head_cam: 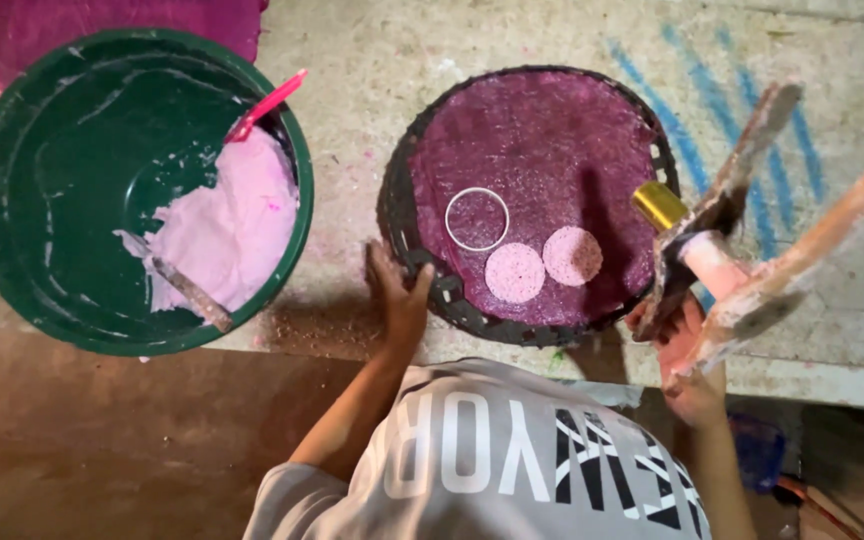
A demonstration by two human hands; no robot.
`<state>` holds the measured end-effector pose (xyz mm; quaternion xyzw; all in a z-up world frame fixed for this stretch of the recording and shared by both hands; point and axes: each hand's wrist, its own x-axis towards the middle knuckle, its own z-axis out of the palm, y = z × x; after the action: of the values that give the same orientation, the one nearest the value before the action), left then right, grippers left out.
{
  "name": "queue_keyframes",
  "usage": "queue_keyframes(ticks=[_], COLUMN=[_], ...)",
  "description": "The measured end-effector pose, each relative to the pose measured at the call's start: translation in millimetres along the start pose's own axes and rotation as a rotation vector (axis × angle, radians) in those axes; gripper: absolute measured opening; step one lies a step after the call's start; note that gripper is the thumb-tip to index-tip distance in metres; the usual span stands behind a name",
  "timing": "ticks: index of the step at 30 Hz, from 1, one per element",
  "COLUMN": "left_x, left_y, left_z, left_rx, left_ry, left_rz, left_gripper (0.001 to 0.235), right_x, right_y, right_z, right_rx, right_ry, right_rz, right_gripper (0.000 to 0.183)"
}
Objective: The person scoops pink dough from a green bucket using a pink spatula and loads it into a wooden press. They then press the dough into a circular mold on a purple tray, releasing round discs. The process is repeated to form multiple discs.
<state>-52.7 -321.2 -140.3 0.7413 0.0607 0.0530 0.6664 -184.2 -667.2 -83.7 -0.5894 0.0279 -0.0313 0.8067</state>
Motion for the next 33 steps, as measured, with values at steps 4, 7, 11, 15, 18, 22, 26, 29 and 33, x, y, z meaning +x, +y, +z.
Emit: queue_keyframes(ticks=[4, 7, 11, 15, 18, 22, 26, 29, 33], left_x=[46, 92, 109, 117, 145, 170, 176, 186, 198], left_y=[52, 93, 125, 121, 109, 86, 63, 50, 38], left_z=[-3, 16, 29, 37, 54, 73, 79, 73, 59], left_rx=[0.292, -0.836, -1.332, -1.38, -1.446, -1.605, -1.814, -1.889, -1.937], left_ry=[-0.066, -0.63, -1.101, -0.986, -0.944, -0.844, -0.678, -0.705, -0.75], left_rz=[0.428, -0.057, -0.127, -0.091, 0.019, -0.04, -0.038, 0.035, 0.134], left_gripper=[0.059, 0.083, 0.092, 0.069, 0.033, 0.036, 0.033, 0.026, 0.023], right_x=[28, 46, 82, 129, 166, 201, 217, 219, 217], right_y=[-11, -16, -29, -61, -83, -92, -89, -82, -73], right_z=[6, 15, 28, 21, 15, 27, 55, 79, 106], right_rx=[-0.285, -0.033, 0.331, -0.091, -0.235, -0.453, -0.724, -0.726, -0.762], right_ry=[-0.165, -0.511, -0.631, -0.571, -0.648, -0.489, -0.475, -0.61, -0.627], right_rz=[0.115, 0.307, 0.783, 1.046, 1.055, 1.12, 1.106, 0.995, 0.941], right_gripper=[0.1, 0.095, 0.087, 0.09, 0.086, 0.078, 0.085, 0.087, 0.089])
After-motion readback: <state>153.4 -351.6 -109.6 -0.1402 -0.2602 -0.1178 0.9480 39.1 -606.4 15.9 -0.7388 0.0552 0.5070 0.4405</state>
